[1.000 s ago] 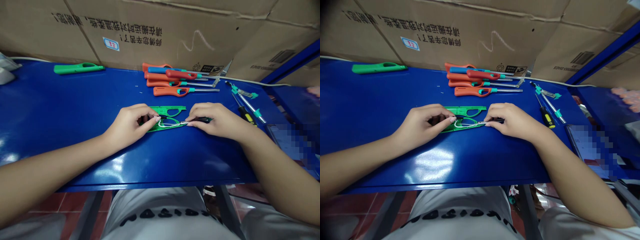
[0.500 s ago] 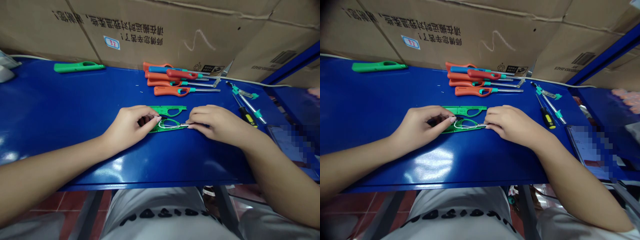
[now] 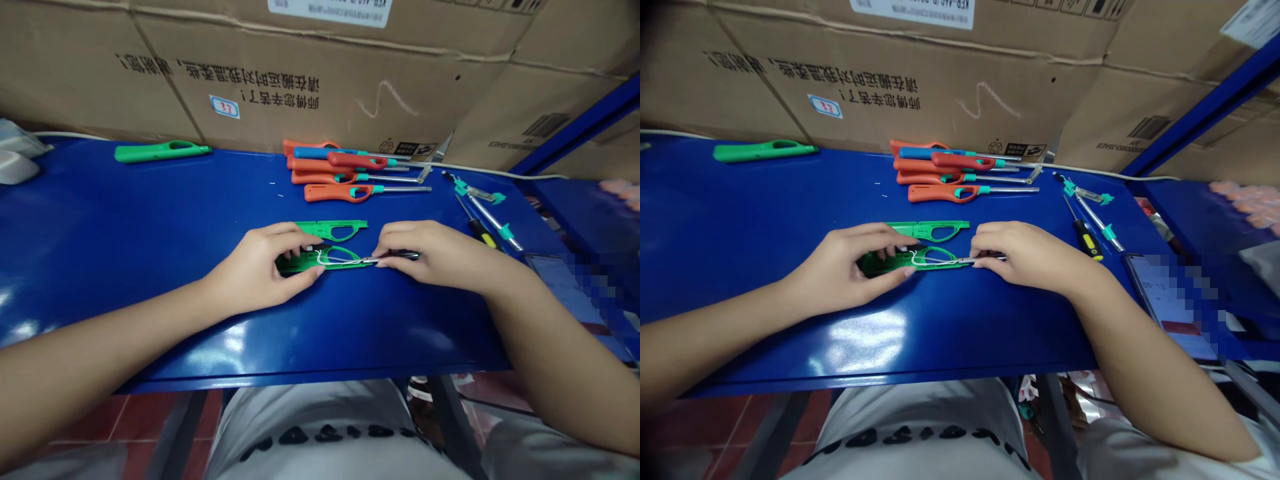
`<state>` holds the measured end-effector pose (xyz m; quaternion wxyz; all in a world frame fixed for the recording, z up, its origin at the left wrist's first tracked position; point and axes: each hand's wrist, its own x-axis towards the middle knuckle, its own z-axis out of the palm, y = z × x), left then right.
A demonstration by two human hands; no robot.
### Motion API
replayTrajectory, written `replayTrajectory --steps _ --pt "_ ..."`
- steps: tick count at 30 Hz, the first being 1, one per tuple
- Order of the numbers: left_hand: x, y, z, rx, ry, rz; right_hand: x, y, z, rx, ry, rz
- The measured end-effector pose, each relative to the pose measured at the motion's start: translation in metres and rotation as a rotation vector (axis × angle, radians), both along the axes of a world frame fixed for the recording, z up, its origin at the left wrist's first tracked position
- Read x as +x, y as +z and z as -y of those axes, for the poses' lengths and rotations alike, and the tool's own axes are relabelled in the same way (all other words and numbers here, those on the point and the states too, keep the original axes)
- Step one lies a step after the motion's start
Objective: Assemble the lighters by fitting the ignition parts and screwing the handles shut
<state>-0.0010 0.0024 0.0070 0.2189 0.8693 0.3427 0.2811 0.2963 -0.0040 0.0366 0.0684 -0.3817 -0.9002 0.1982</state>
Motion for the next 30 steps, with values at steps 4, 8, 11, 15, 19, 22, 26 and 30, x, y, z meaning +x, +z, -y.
replayTrajectory --steps 4,8,11,15,19,22,26,30 --pt "-0.002 -0.004 -0.001 0.015 -0.056 -0.032 -0.001 0.000 0.001 0.023 0.001 0.030" --pt "-0.002 -0.007 -0.003 -0.016 -0.034 -0.011 -0.004 0.001 0.004 0.066 0.010 0.080" --pt "-0.001 -0.007 -0.002 -0.013 -0.032 0.002 -0.008 0.003 0.008 0.130 -0.007 0.177" --pt "0.001 -0.006 -0.001 -0.023 -0.028 0.009 -0.014 0.007 0.015 0.197 -0.023 0.302" --pt "0.003 -0.006 0.001 -0.028 -0.005 0.009 -0.020 0.011 0.022 0.247 -0.021 0.377" --pt "0.003 -0.006 0.001 -0.028 0.007 0.005 -0.020 0.012 0.023 0.270 -0.036 0.369" --pt "0.002 -0.006 0.001 -0.040 0.005 0.016 -0.016 0.009 0.017 0.141 -0.095 0.175" --pt "0.003 -0.007 0.002 -0.049 0.019 0.031 -0.015 0.002 0.007 -0.106 -0.214 -0.045"
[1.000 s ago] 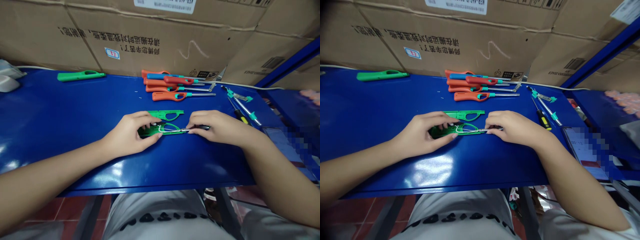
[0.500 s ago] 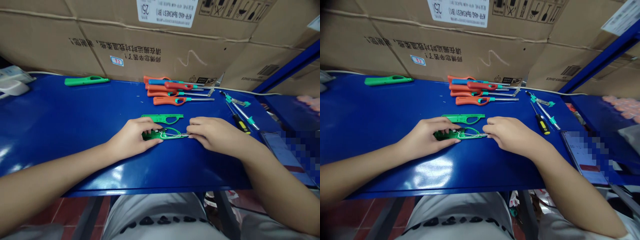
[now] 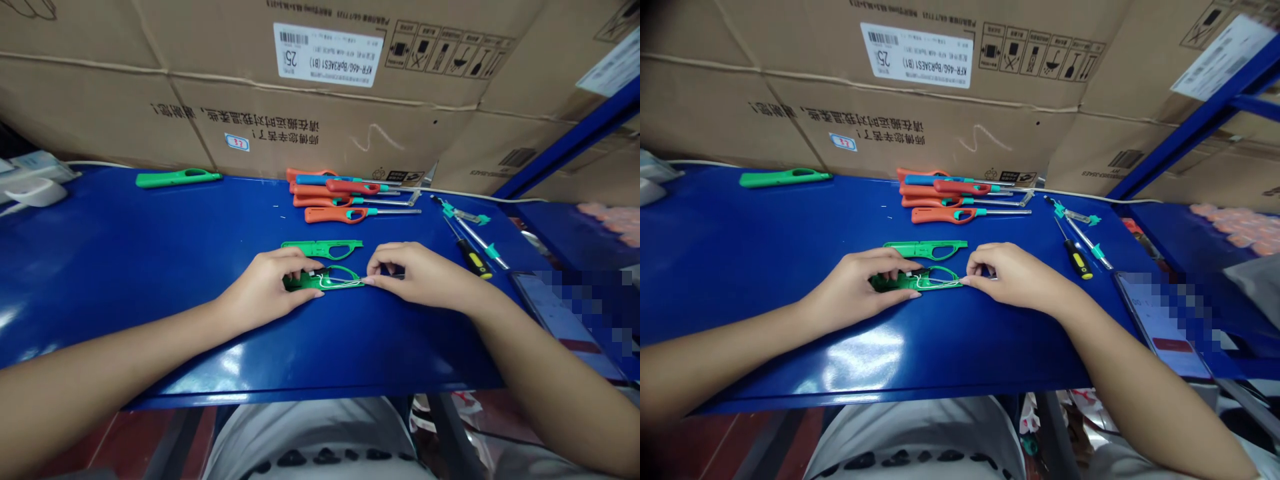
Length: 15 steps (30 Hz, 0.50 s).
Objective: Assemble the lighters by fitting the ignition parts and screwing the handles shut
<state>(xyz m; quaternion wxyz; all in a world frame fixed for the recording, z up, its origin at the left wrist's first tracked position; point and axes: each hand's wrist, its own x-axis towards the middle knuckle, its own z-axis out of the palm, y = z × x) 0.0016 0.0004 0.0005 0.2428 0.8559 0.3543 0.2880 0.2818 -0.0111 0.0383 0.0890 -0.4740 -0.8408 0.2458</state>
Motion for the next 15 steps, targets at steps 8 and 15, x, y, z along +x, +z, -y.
replayTrajectory --steps 8,15 --pt "0.0035 -0.0007 -0.0007 -0.034 0.000 0.020 -0.0087 -0.0078 -0.0071 -0.270 -0.188 -0.091" --pt "0.0019 -0.0001 0.0034 -0.020 0.002 0.040 -0.0057 -0.0033 0.0011 0.002 -0.010 -0.115"
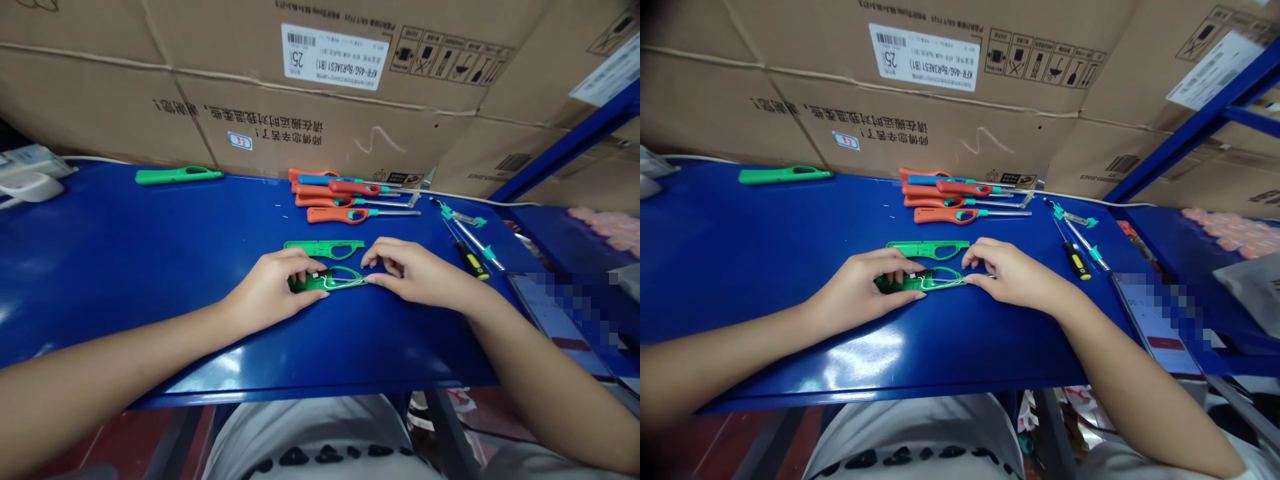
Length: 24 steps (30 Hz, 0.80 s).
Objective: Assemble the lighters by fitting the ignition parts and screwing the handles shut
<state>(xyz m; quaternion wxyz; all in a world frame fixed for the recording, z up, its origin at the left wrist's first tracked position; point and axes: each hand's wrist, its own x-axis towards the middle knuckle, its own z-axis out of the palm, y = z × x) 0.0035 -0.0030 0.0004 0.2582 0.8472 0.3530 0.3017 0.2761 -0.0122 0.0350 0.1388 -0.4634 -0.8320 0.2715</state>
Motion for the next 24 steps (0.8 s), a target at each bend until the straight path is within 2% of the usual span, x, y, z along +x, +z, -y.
replayTrajectory --steps 4,7,16,24 --pt "-0.001 -0.003 0.000 0.060 -0.011 0.035 -0.007 -0.004 0.010 0.095 0.125 -0.051" --pt "-0.001 -0.005 -0.001 0.088 -0.042 0.045 -0.012 -0.012 0.010 0.139 0.159 0.016" --pt "0.003 0.000 0.006 0.052 -0.080 0.124 -0.017 -0.018 0.008 0.159 0.109 0.013" --pt "0.011 0.006 0.011 -0.032 0.041 0.215 -0.021 -0.023 0.010 0.194 0.142 0.002"
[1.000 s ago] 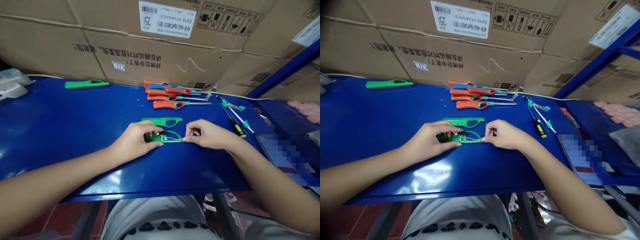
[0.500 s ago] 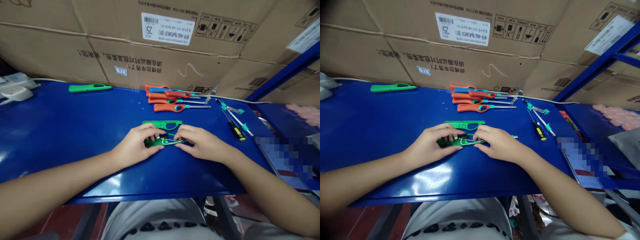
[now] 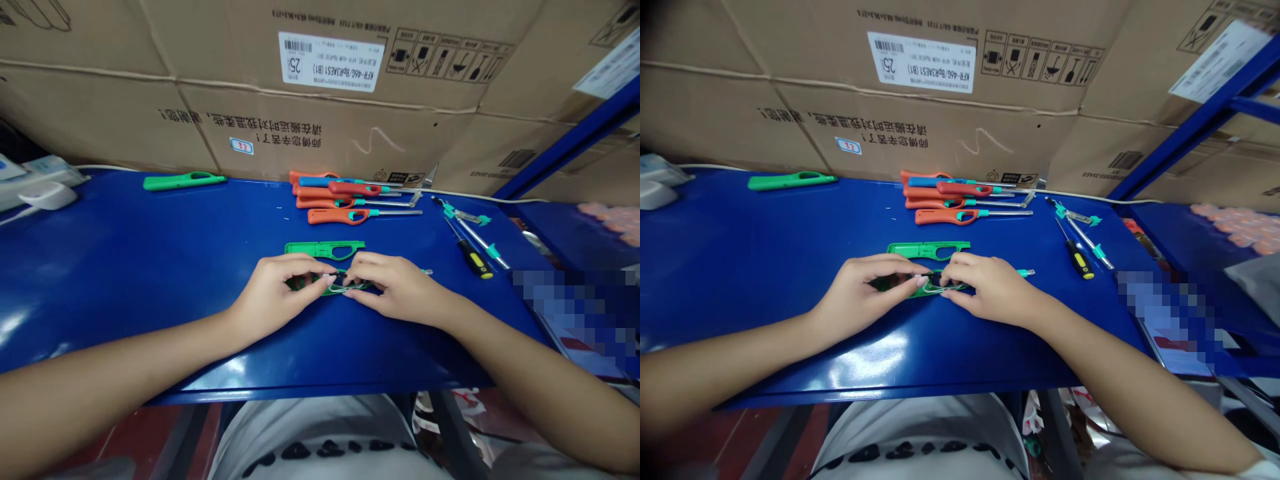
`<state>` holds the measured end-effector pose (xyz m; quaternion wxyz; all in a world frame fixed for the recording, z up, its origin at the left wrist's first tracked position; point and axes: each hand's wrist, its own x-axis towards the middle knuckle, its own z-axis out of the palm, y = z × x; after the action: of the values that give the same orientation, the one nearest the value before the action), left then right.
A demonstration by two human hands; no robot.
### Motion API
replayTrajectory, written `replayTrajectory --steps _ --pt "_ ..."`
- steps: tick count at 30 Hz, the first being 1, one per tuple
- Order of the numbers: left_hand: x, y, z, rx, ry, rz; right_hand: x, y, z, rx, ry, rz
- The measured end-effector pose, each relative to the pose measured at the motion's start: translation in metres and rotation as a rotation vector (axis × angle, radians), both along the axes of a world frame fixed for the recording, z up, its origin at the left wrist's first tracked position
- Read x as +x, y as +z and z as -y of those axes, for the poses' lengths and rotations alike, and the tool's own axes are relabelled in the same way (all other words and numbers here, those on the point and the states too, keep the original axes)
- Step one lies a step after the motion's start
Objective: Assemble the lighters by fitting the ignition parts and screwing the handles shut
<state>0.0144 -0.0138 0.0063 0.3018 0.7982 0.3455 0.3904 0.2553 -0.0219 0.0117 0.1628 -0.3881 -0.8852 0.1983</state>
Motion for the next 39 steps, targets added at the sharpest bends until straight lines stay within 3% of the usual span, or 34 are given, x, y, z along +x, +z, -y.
replayTrajectory --steps 4,12,19,21,26,39 --pt "0.0040 0.0033 0.0043 -0.079 0.027 0.081 -0.0008 0.0000 0.0000 -0.015 -0.013 -0.032" --pt "0.0070 0.0016 0.0051 -0.398 0.072 0.236 -0.0013 -0.0005 -0.0028 -0.106 0.015 -0.202" --pt "0.0090 -0.0012 -0.0017 -0.500 0.103 0.300 -0.0041 0.0034 -0.0026 -0.211 -0.088 -0.181" --pt "0.0090 -0.0014 -0.0016 -0.509 0.108 0.295 -0.0049 0.0030 -0.0018 -0.195 -0.119 -0.178" --pt "0.0084 -0.0017 -0.0001 -0.488 0.102 0.277 -0.0054 0.0023 0.0007 -0.128 -0.043 -0.186" --pt "0.0060 0.0006 0.0063 -0.221 0.024 0.127 0.0015 0.0056 -0.0059 -0.186 -0.019 -0.222"
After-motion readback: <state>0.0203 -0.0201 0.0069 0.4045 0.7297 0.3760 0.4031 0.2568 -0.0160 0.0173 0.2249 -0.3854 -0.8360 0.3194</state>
